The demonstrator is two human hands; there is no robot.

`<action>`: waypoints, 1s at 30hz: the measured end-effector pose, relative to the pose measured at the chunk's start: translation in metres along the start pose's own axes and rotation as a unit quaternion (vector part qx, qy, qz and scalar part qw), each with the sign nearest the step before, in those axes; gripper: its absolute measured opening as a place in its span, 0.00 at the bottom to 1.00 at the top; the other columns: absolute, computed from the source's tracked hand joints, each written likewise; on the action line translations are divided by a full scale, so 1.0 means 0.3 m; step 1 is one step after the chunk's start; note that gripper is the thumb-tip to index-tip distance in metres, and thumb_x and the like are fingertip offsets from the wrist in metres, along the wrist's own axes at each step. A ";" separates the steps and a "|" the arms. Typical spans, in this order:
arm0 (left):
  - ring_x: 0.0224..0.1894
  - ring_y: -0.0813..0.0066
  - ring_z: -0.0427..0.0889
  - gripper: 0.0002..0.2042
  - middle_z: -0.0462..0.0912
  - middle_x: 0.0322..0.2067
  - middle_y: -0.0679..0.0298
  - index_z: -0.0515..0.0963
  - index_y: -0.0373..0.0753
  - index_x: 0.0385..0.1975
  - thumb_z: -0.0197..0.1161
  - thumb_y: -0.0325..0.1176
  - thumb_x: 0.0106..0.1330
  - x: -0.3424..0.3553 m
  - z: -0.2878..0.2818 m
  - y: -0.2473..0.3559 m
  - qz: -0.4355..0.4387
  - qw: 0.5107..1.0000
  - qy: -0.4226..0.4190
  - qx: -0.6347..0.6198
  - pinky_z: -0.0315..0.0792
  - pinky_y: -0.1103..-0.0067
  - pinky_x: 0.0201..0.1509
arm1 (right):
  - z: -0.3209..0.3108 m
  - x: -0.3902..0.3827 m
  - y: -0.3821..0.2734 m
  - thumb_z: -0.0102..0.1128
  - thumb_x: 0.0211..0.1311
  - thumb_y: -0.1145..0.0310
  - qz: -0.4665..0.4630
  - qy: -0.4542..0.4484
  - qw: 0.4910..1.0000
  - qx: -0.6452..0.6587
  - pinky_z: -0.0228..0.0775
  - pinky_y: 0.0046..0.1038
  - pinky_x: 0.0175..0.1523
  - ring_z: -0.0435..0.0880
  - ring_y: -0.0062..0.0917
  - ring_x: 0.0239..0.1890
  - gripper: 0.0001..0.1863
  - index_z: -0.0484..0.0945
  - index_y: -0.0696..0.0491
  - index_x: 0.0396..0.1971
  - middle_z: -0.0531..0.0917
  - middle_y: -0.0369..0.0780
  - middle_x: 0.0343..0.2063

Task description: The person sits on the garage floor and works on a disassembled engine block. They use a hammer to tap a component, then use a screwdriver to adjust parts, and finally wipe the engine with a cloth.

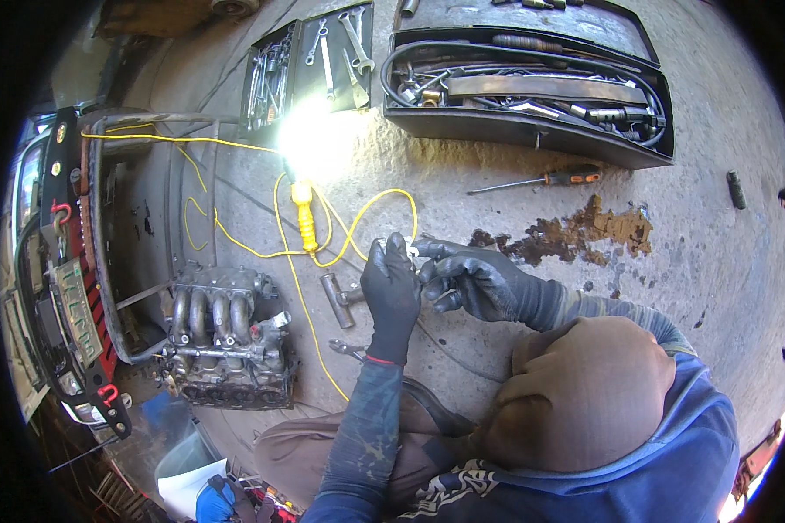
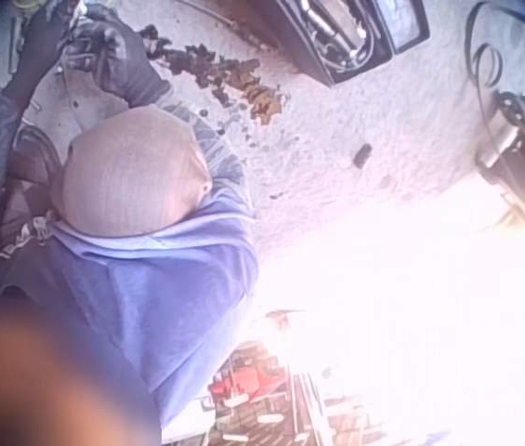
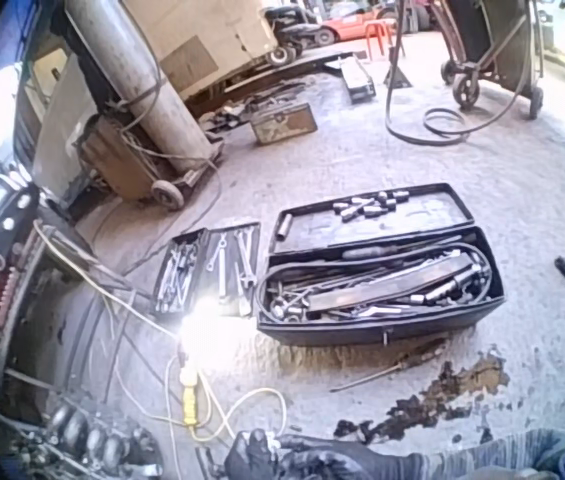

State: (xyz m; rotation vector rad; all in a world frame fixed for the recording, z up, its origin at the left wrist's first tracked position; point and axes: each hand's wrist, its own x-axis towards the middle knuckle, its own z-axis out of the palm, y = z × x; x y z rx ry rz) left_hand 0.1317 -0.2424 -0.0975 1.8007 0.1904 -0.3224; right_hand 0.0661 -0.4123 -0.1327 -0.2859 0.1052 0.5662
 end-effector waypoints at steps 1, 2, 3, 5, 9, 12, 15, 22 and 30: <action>0.27 0.84 0.70 0.18 0.73 0.23 0.71 0.74 0.34 0.37 0.54 0.43 0.86 0.001 -0.003 0.003 -0.009 1.000 -0.001 0.027 0.65 0.78 0.28 | -0.004 0.002 0.003 0.55 0.82 0.50 0.003 0.007 1.000 -0.002 0.80 0.36 0.62 0.85 0.22 0.55 0.36 0.59 0.56 0.78 0.83 0.36 0.55; 0.27 0.84 0.70 0.18 0.73 0.23 0.71 0.74 0.34 0.37 0.54 0.43 0.86 0.002 -0.006 0.008 -0.011 0.999 -0.002 0.051 0.66 0.77 0.28 | -0.009 0.002 0.005 0.55 0.82 0.50 0.006 0.015 1.000 -0.004 0.80 0.36 0.63 0.85 0.22 0.55 0.36 0.60 0.56 0.78 0.83 0.36 0.55; 0.27 0.83 0.70 0.18 0.73 0.23 0.70 0.74 0.33 0.37 0.54 0.44 0.85 0.004 -0.007 0.014 -0.026 0.997 -0.004 0.067 0.66 0.76 0.28 | -0.012 0.003 0.008 0.55 0.82 0.50 -0.001 0.009 1.000 0.000 0.80 0.36 0.62 0.85 0.22 0.55 0.36 0.60 0.56 0.78 0.83 0.36 0.55; 0.26 0.79 0.72 0.18 0.73 0.22 0.66 0.74 0.33 0.37 0.54 0.43 0.85 0.006 -0.006 0.025 0.007 0.989 -0.011 0.144 0.67 0.73 0.29 | -0.017 0.000 0.013 0.55 0.82 0.51 -0.006 0.011 1.000 -0.002 0.81 0.35 0.62 0.85 0.21 0.54 0.35 0.61 0.56 0.77 0.83 0.36 0.55; 0.24 0.64 0.75 0.17 0.75 0.21 0.57 0.75 0.33 0.38 0.53 0.41 0.85 0.009 -0.009 0.000 0.061 0.967 -0.009 0.247 0.69 0.65 0.32 | -0.018 -0.023 0.004 0.56 0.79 0.54 -0.025 0.012 0.999 -0.022 0.85 0.33 0.57 0.86 0.21 0.50 0.32 0.66 0.56 0.74 0.82 0.37 0.55; 0.30 0.53 0.81 0.14 0.80 0.26 0.49 0.76 0.33 0.39 0.54 0.38 0.83 0.035 -0.036 -0.079 0.122 0.948 -0.001 0.294 0.72 0.62 0.36 | -0.018 -0.033 -0.038 0.55 0.75 0.59 -0.032 0.039 0.998 -0.035 0.86 0.32 0.53 0.87 0.23 0.45 0.30 0.70 0.55 0.72 0.83 0.39 0.51; 0.40 0.47 0.84 0.13 0.82 0.34 0.44 0.76 0.32 0.43 0.54 0.38 0.82 0.115 -0.031 -0.181 0.148 0.923 -0.066 0.348 0.74 0.59 0.42 | -0.041 -0.050 -0.128 0.55 0.71 0.64 -0.047 0.045 0.998 0.010 0.87 0.34 0.52 0.88 0.27 0.44 0.28 0.72 0.57 0.69 0.83 0.40 0.50; 0.45 0.47 0.85 0.16 0.82 0.40 0.45 0.76 0.34 0.55 0.51 0.41 0.83 0.263 0.098 -0.214 0.247 0.847 -0.182 0.433 0.79 0.61 0.51 | -0.120 -0.138 -0.313 0.55 0.80 0.59 -0.175 0.116 0.973 -0.100 0.87 0.31 0.52 0.87 0.24 0.45 0.28 0.69 0.56 0.72 0.83 0.41 0.55; 0.45 0.48 0.88 0.18 0.88 0.38 0.46 0.81 0.36 0.48 0.54 0.46 0.81 0.190 -0.395 0.005 -0.043 0.893 -0.131 0.428 0.78 0.59 0.49 | -0.143 -0.118 -0.314 0.54 0.77 0.60 -0.169 0.154 0.969 -0.091 0.84 0.30 0.54 0.86 0.23 0.46 0.28 0.71 0.58 0.71 0.84 0.39 0.51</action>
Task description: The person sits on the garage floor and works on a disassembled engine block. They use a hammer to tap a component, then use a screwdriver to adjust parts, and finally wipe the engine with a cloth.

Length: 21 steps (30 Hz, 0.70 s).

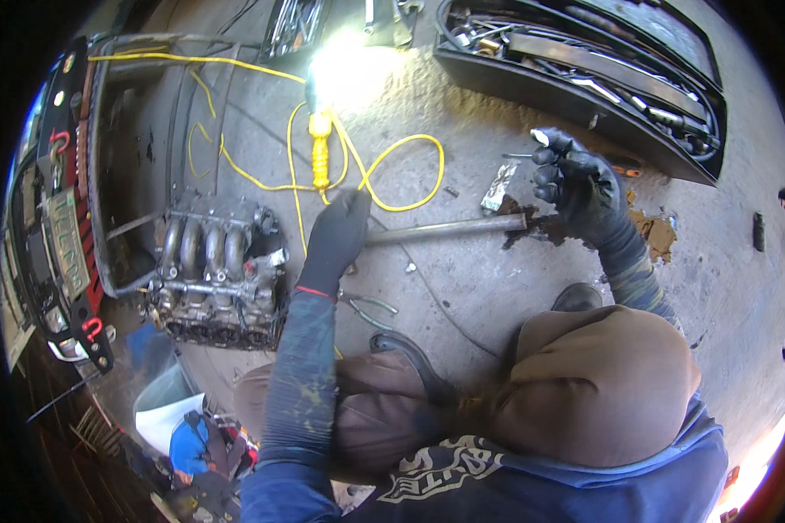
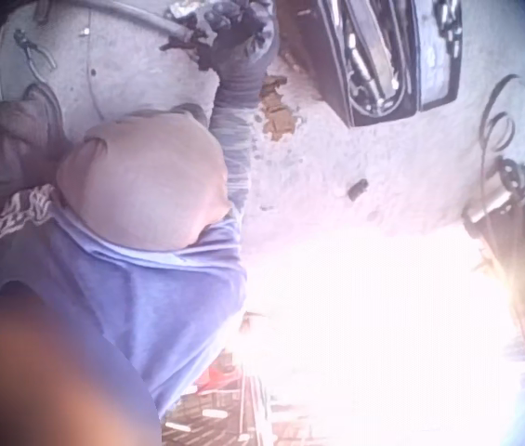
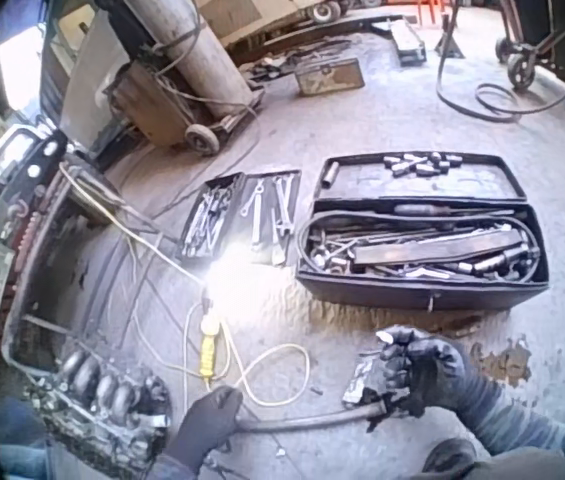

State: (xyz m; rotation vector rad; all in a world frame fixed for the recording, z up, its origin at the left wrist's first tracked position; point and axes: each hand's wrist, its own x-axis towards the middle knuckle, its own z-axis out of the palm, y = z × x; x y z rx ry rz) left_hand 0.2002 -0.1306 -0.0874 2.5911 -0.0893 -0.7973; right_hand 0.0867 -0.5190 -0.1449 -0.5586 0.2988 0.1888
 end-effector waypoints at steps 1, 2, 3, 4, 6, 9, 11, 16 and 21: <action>0.44 0.48 0.88 0.18 0.88 0.37 0.47 0.82 0.36 0.47 0.54 0.46 0.80 -0.052 -0.009 -0.036 0.003 0.996 -0.044 0.081 0.79 0.59 0.49 | 0.004 0.015 0.006 0.53 0.77 0.60 -0.001 -0.007 1.000 -0.007 0.83 0.29 0.54 0.85 0.22 0.45 0.28 0.70 0.59 0.71 0.83 0.39 0.51; 0.43 0.49 0.88 0.18 0.87 0.35 0.49 0.82 0.36 0.47 0.55 0.47 0.79 -0.104 -0.003 -0.067 0.002 0.986 -0.080 0.148 0.79 0.59 0.50 | 0.010 0.026 0.014 0.53 0.77 0.60 0.000 -0.011 1.000 -0.007 0.83 0.29 0.54 0.85 0.22 0.45 0.28 0.70 0.59 0.71 0.83 0.39 0.51; 0.42 0.49 0.88 0.18 0.86 0.34 0.50 0.82 0.37 0.48 0.57 0.47 0.77 -0.163 0.029 -0.089 0.022 0.980 -0.114 0.162 0.80 0.57 0.50 | 0.016 0.036 0.021 0.53 0.77 0.60 0.000 -0.014 1.000 -0.007 0.83 0.29 0.54 0.85 0.22 0.45 0.29 0.70 0.59 0.71 0.83 0.39 0.51; 0.40 0.49 0.88 0.18 0.85 0.33 0.52 0.81 0.38 0.50 0.59 0.47 0.75 -0.215 0.074 -0.102 0.017 0.974 -0.145 0.173 0.80 0.56 0.51 | 0.021 0.042 0.027 0.53 0.77 0.60 -0.002 -0.015 1.000 -0.008 0.83 0.29 0.54 0.85 0.22 0.45 0.29 0.70 0.59 0.71 0.83 0.39 0.51; 0.40 0.48 0.88 0.18 0.85 0.34 0.52 0.80 0.40 0.52 0.61 0.46 0.74 -0.281 0.176 -0.104 0.093 0.976 -0.064 0.187 0.80 0.56 0.50 | 0.029 0.046 0.035 0.54 0.77 0.59 -0.005 -0.033 0.999 -0.020 0.82 0.29 0.54 0.85 0.21 0.45 0.28 0.70 0.59 0.70 0.83 0.39 0.51; 0.40 0.49 0.88 0.19 0.86 0.37 0.52 0.80 0.41 0.54 0.65 0.47 0.72 -0.268 0.256 -0.075 0.122 0.972 0.006 0.201 0.81 0.57 0.47 | 0.027 0.033 0.033 0.54 0.77 0.59 -0.006 -0.039 0.999 -0.034 0.82 0.29 0.54 0.85 0.21 0.45 0.28 0.70 0.59 0.70 0.83 0.39 0.51; 0.40 0.50 0.89 0.17 0.86 0.37 0.53 0.81 0.42 0.52 0.67 0.46 0.72 -0.226 0.258 -0.035 0.133 0.978 0.053 0.152 0.80 0.59 0.43 | 0.020 0.018 0.028 0.55 0.77 0.59 -0.003 -0.046 0.998 -0.032 0.81 0.28 0.54 0.85 0.22 0.45 0.28 0.71 0.59 0.70 0.83 0.39 0.52; 0.39 0.54 0.88 0.14 0.85 0.38 0.55 0.82 0.44 0.54 0.63 0.40 0.73 -0.095 0.216 0.098 0.223 0.958 0.122 0.130 0.80 0.60 0.43 | 0.007 0.005 0.014 0.55 0.78 0.59 -0.007 -0.026 0.998 -0.055 0.82 0.28 0.56 0.86 0.22 0.47 0.28 0.70 0.58 0.71 0.83 0.39 0.52; 0.41 0.61 0.87 0.18 0.83 0.40 0.61 0.81 0.49 0.59 0.63 0.36 0.70 0.059 0.310 0.191 0.304 0.906 0.053 0.289 0.81 0.62 0.42 | 0.008 0.022 0.024 0.53 0.80 0.57 -0.022 -0.060 0.996 -0.070 0.83 0.28 0.57 0.86 0.22 0.48 0.29 0.70 0.58 0.72 0.83 0.39 0.52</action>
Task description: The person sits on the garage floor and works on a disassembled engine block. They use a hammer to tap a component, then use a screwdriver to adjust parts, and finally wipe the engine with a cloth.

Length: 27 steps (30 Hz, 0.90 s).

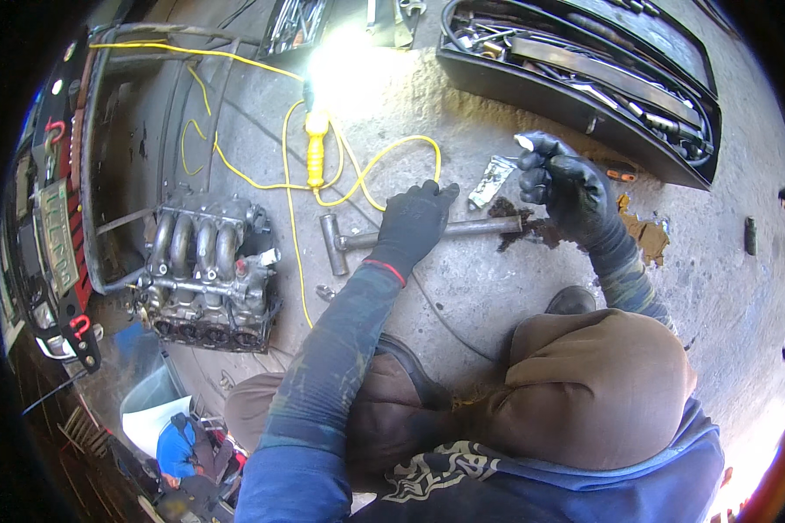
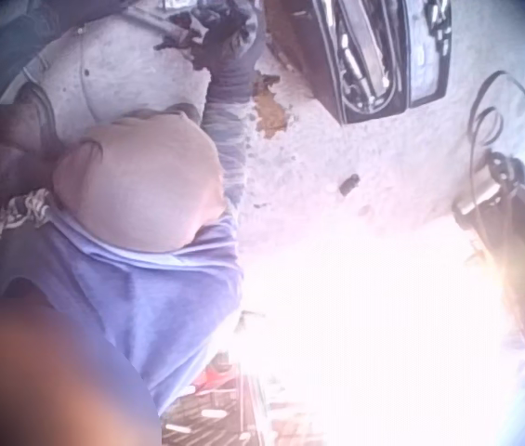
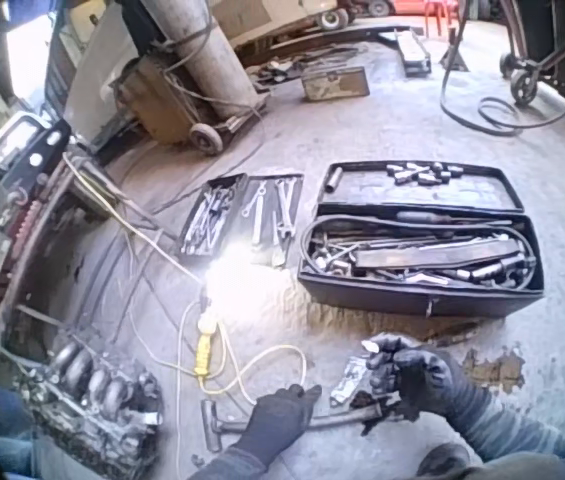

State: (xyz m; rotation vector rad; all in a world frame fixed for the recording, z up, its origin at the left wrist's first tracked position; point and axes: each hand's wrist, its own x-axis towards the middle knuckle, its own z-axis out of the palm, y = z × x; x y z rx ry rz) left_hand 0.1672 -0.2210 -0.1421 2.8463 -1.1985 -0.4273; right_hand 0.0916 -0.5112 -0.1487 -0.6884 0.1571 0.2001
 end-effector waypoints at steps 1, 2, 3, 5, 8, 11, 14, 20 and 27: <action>0.41 0.62 0.87 0.18 0.83 0.40 0.62 0.81 0.50 0.60 0.63 0.36 0.70 0.022 0.024 0.004 0.018 0.999 -0.022 0.029 0.81 0.62 0.41 | 0.000 -0.004 0.001 0.53 0.80 0.58 0.002 -0.001 1.000 0.003 0.82 0.28 0.57 0.86 0.21 0.48 0.29 0.70 0.58 0.72 0.83 0.39 0.52; 0.41 0.64 0.87 0.14 0.83 0.40 0.63 0.82 0.50 0.53 0.62 0.35 0.70 0.031 0.046 0.010 0.024 0.998 -0.017 0.049 0.81 0.62 0.41 | -0.001 -0.009 0.001 0.52 0.80 0.58 0.001 -0.002 1.000 0.003 0.82 0.28 0.57 0.85 0.21 0.48 0.29 0.69 0.59 0.72 0.83 0.39 0.52; 0.41 0.62 0.87 0.13 0.83 0.40 0.61 0.81 0.48 0.52 0.63 0.36 0.69 0.042 0.067 0.008 0.018 0.999 -0.022 0.041 0.81 0.60 0.42 | -0.002 -0.016 0.000 0.52 0.81 0.58 0.001 -0.003 1.000 0.003 0.82 0.28 0.57 0.85 0.21 0.48 0.29 0.69 0.59 0.72 0.83 0.39 0.52; 0.42 0.57 0.87 0.12 0.83 0.40 0.59 0.80 0.46 0.50 0.65 0.37 0.68 0.057 0.102 0.002 0.004 0.998 -0.056 0.025 0.80 0.58 0.43 | -0.006 -0.034 -0.004 0.51 0.82 0.58 -0.004 -0.006 1.000 0.001 0.81 0.27 0.58 0.84 0.21 0.49 0.29 0.68 0.60 0.73 0.83 0.40 0.51; 0.39 0.54 0.87 0.08 0.84 0.38 0.57 0.78 0.44 0.44 0.64 0.36 0.69 0.058 0.120 -0.009 -0.024 0.999 -0.017 -0.044 0.81 0.57 0.42 | -0.006 -0.042 -0.011 0.52 0.82 0.49 0.020 0.009 0.999 0.044 0.80 0.27 0.58 0.85 0.24 0.50 0.35 0.67 0.63 0.73 0.83 0.42 0.52; 0.35 0.59 0.88 0.07 0.86 0.36 0.57 0.78 0.43 0.45 0.64 0.35 0.73 0.044 0.071 -0.002 -0.067 0.993 0.041 -0.090 0.82 0.62 0.40 | 0.023 -0.025 -0.019 0.54 0.80 0.49 -0.018 0.010 0.999 -0.043 0.81 0.27 0.57 0.85 0.25 0.50 0.35 0.67 0.64 0.72 0.82 0.43 0.54; 0.35 0.69 0.89 0.08 0.86 0.38 0.61 0.79 0.38 0.46 0.65 0.34 0.75 0.019 -0.046 0.051 -0.306 0.782 0.065 -0.539 0.83 0.71 0.39 | 0.093 -0.021 -0.027 0.59 0.72 0.61 0.005 0.032 0.990 -0.135 0.81 0.27 0.55 0.84 0.24 0.48 0.34 0.66 0.56 0.74 0.78 0.43 0.55; 0.30 0.74 0.86 0.10 0.85 0.33 0.63 0.78 0.38 0.50 0.65 0.36 0.78 -0.129 -0.347 0.189 -0.372 0.566 0.100 -0.729 0.81 0.77 0.33 | 0.260 -0.005 -0.026 0.64 0.65 0.70 0.009 -0.084 0.954 -0.287 0.76 0.32 0.63 0.80 0.27 0.54 0.45 0.57 0.51 0.82 0.75 0.43 0.60; 0.27 0.82 0.78 0.08 0.79 0.32 0.69 0.79 0.41 0.47 0.61 0.38 0.81 -0.167 -0.416 0.203 -0.385 0.546 0.104 -0.737 0.71 0.83 0.26 | 0.323 -0.042 0.013 0.64 0.62 0.76 -0.027 -0.188 0.910 -0.368 0.76 0.35 0.63 0.79 0.29 0.51 0.52 0.49 0.45 0.85 0.75 0.46 0.61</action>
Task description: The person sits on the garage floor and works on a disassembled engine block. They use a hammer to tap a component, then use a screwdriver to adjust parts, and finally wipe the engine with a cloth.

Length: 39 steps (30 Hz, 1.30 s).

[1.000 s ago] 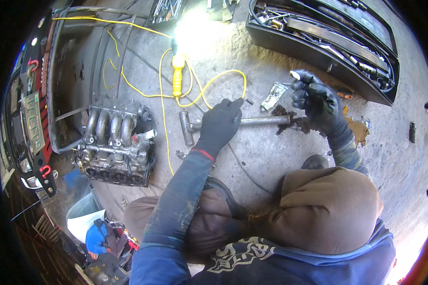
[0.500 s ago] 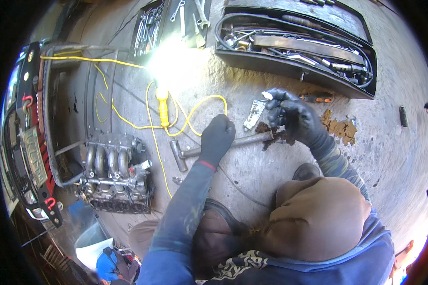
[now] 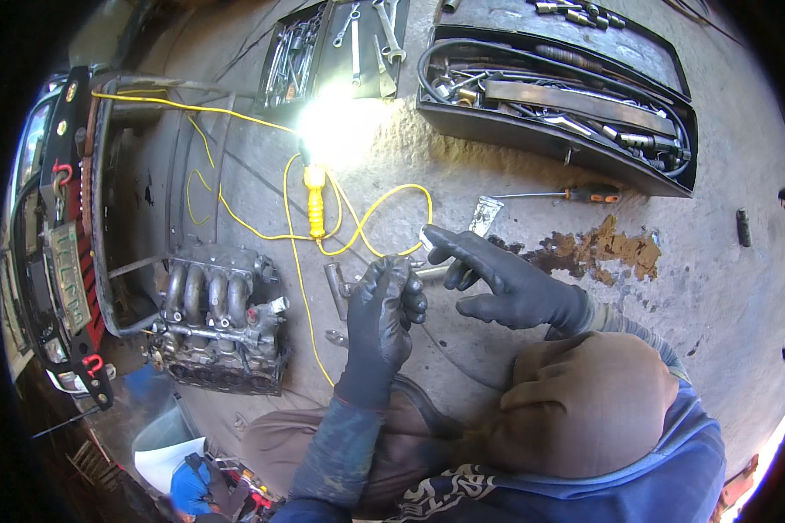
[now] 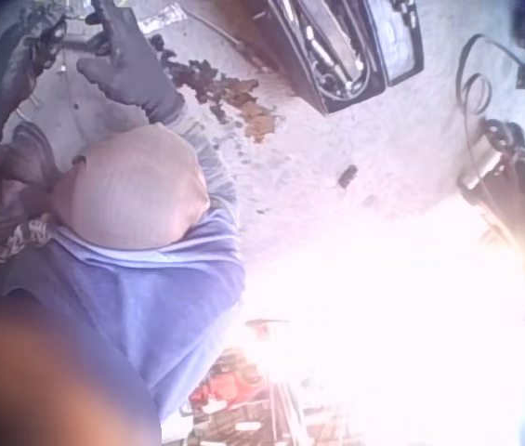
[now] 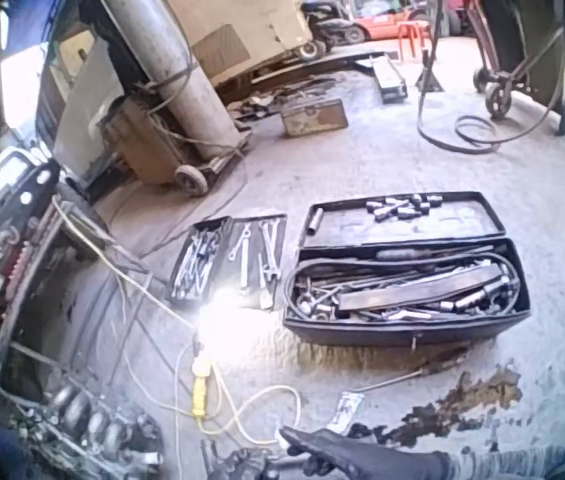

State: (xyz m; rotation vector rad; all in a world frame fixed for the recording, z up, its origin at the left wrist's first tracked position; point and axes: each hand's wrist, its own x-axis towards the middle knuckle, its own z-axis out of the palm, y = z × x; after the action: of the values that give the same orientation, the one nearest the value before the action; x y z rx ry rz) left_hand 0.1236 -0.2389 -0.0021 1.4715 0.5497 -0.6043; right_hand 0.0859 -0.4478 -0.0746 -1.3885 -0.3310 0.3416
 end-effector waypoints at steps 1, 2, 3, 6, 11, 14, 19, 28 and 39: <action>0.27 0.82 0.78 0.08 0.79 0.32 0.69 0.79 0.42 0.47 0.60 0.38 0.81 -0.005 0.000 -0.004 0.008 1.000 -0.019 -0.010 0.71 0.83 0.26 | 0.007 -0.002 0.002 0.64 0.62 0.77 0.006 -0.004 1.000 0.005 0.76 0.35 0.63 0.79 0.29 0.51 0.52 0.48 0.45 0.85 0.75 0.46 0.61; 0.27 0.82 0.77 0.08 0.79 0.32 0.70 0.79 0.42 0.47 0.60 0.39 0.82 -0.012 0.000 -0.007 0.006 1.000 -0.018 -0.014 0.70 0.83 0.26 | 0.013 -0.004 0.003 0.64 0.62 0.77 0.007 -0.008 1.000 0.012 0.76 0.34 0.63 0.79 0.29 0.51 0.53 0.48 0.45 0.85 0.74 0.46 0.61; 0.27 0.82 0.77 0.08 0.79 0.32 0.70 0.79 0.43 0.47 0.60 0.39 0.82 -0.017 -0.001 -0.008 0.001 1.000 -0.016 -0.021 0.70 0.83 0.26 | 0.017 -0.005 0.004 0.64 0.62 0.77 0.005 -0.012 1.000 0.012 0.76 0.34 0.63 0.79 0.29 0.51 0.53 0.47 0.44 0.85 0.74 0.46 0.61; 0.27 0.82 0.77 0.08 0.80 0.32 0.70 0.79 0.43 0.47 0.60 0.39 0.82 -0.027 -0.001 -0.005 0.010 0.999 -0.026 -0.030 0.70 0.83 0.27 | 0.025 0.001 0.008 0.64 0.62 0.77 -0.014 -0.015 1.000 0.014 0.76 0.34 0.63 0.79 0.28 0.50 0.54 0.46 0.44 0.86 0.74 0.45 0.60; 0.28 0.81 0.78 0.08 0.80 0.32 0.71 0.79 0.44 0.47 0.60 0.40 0.82 -0.033 0.008 0.001 -0.010 0.998 -0.027 -0.049 0.71 0.83 0.29 | 0.031 0.010 0.013 0.64 0.62 0.77 -0.018 -0.032 0.998 0.045 0.76 0.33 0.63 0.79 0.27 0.49 0.54 0.46 0.43 0.86 0.73 0.44 0.59; 0.28 0.81 0.78 0.08 0.80 0.31 0.70 0.80 0.44 0.47 0.60 0.40 0.82 -0.038 0.019 0.002 -0.021 0.998 -0.021 -0.052 0.72 0.82 0.29 | 0.030 0.002 0.011 0.64 0.62 0.77 -0.006 -0.043 0.999 0.015 0.76 0.33 0.62 0.79 0.28 0.49 0.54 0.47 0.44 0.85 0.73 0.45 0.58; 0.29 0.80 0.78 0.09 0.80 0.31 0.70 0.79 0.43 0.47 0.60 0.41 0.82 -0.036 0.029 0.007 -0.025 0.997 -0.024 -0.069 0.72 0.82 0.30 | 0.007 -0.015 0.014 0.65 0.61 0.76 -0.023 -0.028 0.999 0.003 0.76 0.35 0.63 0.79 0.30 0.51 0.53 0.49 0.43 0.85 0.73 0.45 0.58; 0.29 0.79 0.79 0.08 0.80 0.32 0.68 0.80 0.41 0.48 0.61 0.38 0.81 -0.030 0.029 0.011 0.000 1.000 -0.017 -0.020 0.73 0.82 0.30 | -0.022 -0.011 0.025 0.67 0.60 0.76 -0.052 -0.007 0.998 -0.015 0.75 0.35 0.64 0.79 0.31 0.53 0.48 0.61 0.44 0.82 0.74 0.44 0.59; 0.28 0.82 0.80 0.13 0.82 0.31 0.67 0.78 0.35 0.53 0.65 0.36 0.78 -0.022 0.020 -0.008 0.084 0.995 -0.027 0.044 0.73 0.85 0.30 | -0.005 -0.002 0.017 0.65 0.65 0.72 0.028 0.030 0.991 0.125 0.76 0.33 0.64 0.80 0.26 0.53 0.39 0.68 0.48 0.77 0.77 0.42 0.59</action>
State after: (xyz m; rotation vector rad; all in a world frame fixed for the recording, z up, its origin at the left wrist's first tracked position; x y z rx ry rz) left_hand 0.1171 -0.2447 0.0009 1.5628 0.3576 -0.5398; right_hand 0.0856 -0.4486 -0.0800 -1.1615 -0.1922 0.3732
